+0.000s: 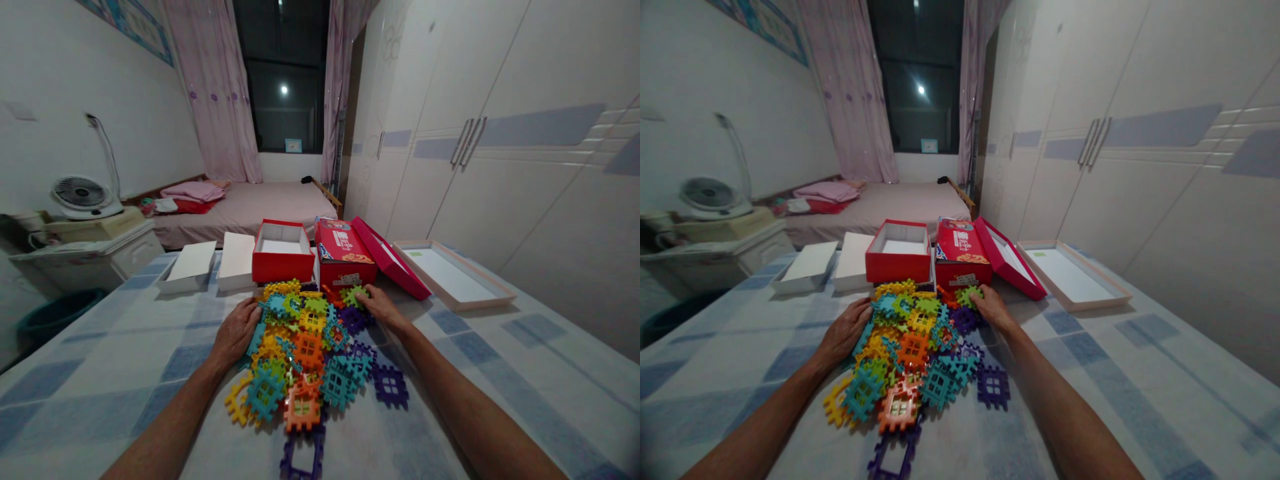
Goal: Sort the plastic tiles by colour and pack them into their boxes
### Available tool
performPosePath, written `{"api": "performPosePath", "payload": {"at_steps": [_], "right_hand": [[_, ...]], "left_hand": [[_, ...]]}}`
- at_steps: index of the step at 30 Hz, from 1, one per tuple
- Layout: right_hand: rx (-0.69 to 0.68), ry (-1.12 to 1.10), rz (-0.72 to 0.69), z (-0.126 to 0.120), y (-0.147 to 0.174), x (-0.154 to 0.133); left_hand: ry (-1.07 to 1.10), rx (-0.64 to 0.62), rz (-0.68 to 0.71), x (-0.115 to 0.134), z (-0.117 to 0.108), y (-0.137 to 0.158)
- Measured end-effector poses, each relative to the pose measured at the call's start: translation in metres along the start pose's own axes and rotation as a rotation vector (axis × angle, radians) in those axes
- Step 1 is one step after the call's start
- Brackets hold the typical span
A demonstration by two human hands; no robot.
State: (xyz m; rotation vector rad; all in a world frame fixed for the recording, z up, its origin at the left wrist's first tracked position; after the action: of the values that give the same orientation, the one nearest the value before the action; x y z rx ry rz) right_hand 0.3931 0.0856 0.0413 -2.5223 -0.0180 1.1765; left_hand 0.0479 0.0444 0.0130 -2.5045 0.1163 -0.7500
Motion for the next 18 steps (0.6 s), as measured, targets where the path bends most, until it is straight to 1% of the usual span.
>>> {"api": "performPosePath", "payload": {"at_steps": [5,7,9,11,12,14,16,17,18], "right_hand": [[0.027,-0.043,-0.01,0.007,0.009,0.005],[0.079,-0.103,-0.015,0.003,0.01,0.006],[0.147,-0.18,0.01,-0.004,0.01,0.003],[0.149,-0.265,0.069,-0.012,0.012,-0.005],[0.103,-0.323,0.106,-0.014,0.013,-0.011],[-0.048,-0.483,0.16,-0.014,0.019,-0.028],[-0.206,-0.595,0.169,-0.006,0.028,-0.048],[-0.267,-0.589,0.155,0.0,0.031,-0.058],[-0.299,-0.536,0.129,0.006,0.034,-0.066]], "left_hand": [[0.001,0.008,-0.004,0.005,-0.003,0.0],[-0.004,0.016,-0.001,0.006,-0.004,0.0],[-0.012,0.018,-0.001,0.006,-0.004,0.0],[-0.013,0.021,0.002,0.005,-0.003,0.0],[-0.012,0.025,0.004,0.005,-0.002,0.0],[-0.008,0.031,0.01,0.003,-0.001,0.0],[-0.006,0.036,0.016,0.002,0.0,0.0],[-0.005,0.037,0.017,0.002,0.0,0.0],[-0.005,0.038,0.018,0.002,0.0,0.0]]}}
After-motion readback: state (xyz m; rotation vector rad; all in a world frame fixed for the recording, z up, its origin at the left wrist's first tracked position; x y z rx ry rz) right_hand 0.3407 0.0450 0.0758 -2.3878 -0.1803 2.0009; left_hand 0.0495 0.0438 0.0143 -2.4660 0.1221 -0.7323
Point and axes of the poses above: each hand's wrist, its own y-axis away from the middle knuckle, its own z-axis out of the palm, x = y × z, the point moved 2 cm from there along -y, towards the middle knuckle, and after that the axes turned 13 degrees about x, right-handed, at the moved point
